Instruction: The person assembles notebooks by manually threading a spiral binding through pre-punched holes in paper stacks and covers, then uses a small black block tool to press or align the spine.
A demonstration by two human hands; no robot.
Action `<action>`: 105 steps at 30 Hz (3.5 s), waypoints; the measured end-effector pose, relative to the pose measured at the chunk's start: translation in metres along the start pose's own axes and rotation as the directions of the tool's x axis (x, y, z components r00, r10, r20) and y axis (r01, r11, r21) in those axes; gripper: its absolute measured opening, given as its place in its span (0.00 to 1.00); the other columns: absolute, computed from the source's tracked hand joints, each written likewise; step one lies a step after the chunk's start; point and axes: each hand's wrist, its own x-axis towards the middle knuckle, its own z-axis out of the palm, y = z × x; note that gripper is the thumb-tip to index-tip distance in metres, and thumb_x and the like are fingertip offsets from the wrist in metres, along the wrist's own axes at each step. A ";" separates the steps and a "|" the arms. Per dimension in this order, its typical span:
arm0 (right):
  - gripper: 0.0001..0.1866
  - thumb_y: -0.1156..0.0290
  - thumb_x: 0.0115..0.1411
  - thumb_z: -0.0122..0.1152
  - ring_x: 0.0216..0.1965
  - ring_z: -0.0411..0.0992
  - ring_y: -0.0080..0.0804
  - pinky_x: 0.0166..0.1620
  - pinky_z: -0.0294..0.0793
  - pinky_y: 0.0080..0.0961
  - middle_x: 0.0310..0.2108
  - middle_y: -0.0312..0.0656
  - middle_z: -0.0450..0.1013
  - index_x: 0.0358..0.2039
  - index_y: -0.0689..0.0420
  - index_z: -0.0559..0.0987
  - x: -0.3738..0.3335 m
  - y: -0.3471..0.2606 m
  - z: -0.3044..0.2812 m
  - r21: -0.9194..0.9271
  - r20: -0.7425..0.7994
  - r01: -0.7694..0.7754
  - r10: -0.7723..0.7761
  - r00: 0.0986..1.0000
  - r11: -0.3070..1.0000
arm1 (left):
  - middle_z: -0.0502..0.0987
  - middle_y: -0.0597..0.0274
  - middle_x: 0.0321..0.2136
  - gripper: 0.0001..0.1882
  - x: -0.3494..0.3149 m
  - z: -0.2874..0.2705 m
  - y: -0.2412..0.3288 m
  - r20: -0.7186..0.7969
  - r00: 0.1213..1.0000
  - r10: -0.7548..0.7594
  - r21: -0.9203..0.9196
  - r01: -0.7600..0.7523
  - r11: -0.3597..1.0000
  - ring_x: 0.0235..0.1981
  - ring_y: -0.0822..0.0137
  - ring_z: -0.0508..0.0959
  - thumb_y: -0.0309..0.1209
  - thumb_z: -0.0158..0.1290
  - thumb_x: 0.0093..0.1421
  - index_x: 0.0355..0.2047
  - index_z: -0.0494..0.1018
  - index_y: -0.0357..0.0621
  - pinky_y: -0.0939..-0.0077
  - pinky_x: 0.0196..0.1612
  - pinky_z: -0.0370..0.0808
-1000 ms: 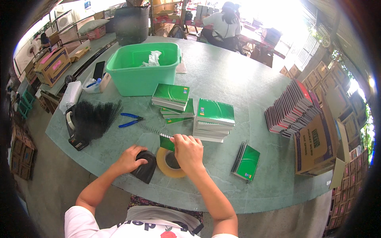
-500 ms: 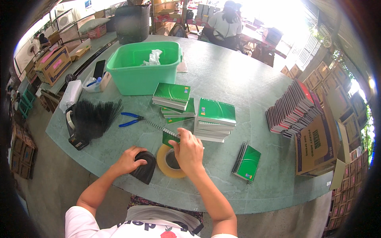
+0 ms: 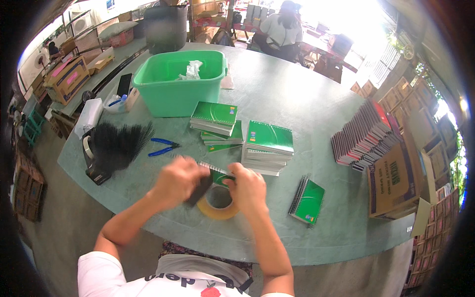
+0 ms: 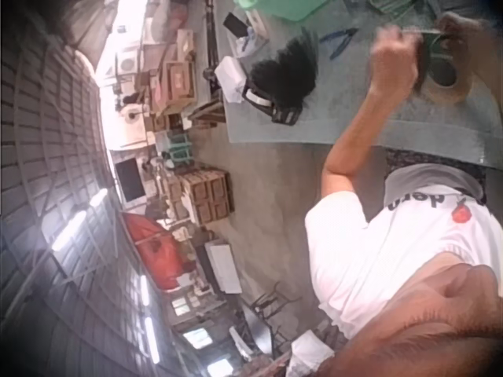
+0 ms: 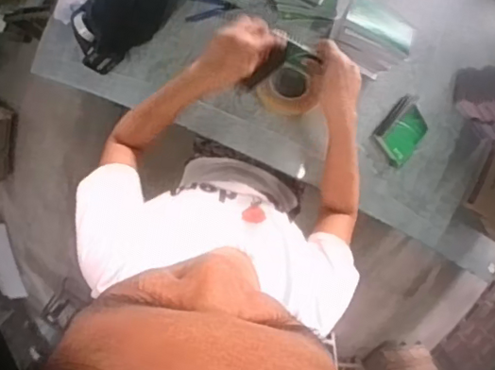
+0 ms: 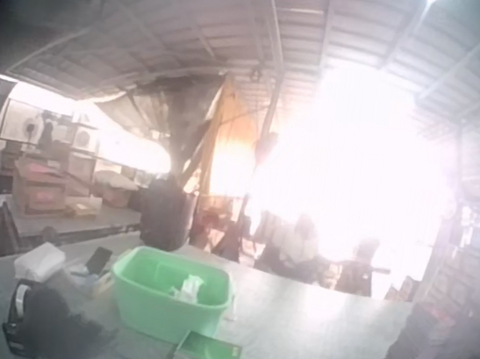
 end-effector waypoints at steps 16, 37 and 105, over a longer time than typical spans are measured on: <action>0.14 0.82 0.55 0.61 0.35 0.71 0.16 0.40 0.72 0.13 0.36 0.35 0.77 0.43 0.65 0.77 -0.025 0.053 0.029 0.809 0.230 -0.281 0.162 0.960 0.516 | 0.74 0.58 0.31 0.18 0.025 0.018 0.022 -0.034 0.998 0.050 -0.210 -0.056 0.976 0.34 0.59 0.75 0.20 0.59 0.45 0.39 0.76 0.45 0.69 0.36 0.74; 0.14 0.80 0.57 0.58 0.38 0.71 0.16 0.42 0.72 0.14 0.41 0.36 0.75 0.45 0.63 0.76 -0.028 0.053 0.020 0.823 0.290 -0.268 0.035 0.956 0.501 | 0.74 0.54 0.36 0.17 -0.058 0.012 -0.018 -0.192 0.959 -0.208 -0.293 0.146 0.945 0.36 0.54 0.74 0.25 0.58 0.51 0.43 0.74 0.45 0.65 0.38 0.73; 0.10 0.77 0.59 0.57 0.42 0.74 0.27 0.43 0.73 0.22 0.42 0.45 0.76 0.41 0.61 0.78 -0.068 0.047 0.026 0.803 -0.059 -0.087 0.225 0.973 0.589 | 0.75 0.63 0.28 0.12 0.041 0.035 0.028 0.046 0.961 0.274 -0.098 -0.268 0.958 0.34 0.60 0.74 0.38 0.54 0.56 0.34 0.73 0.44 0.66 0.39 0.67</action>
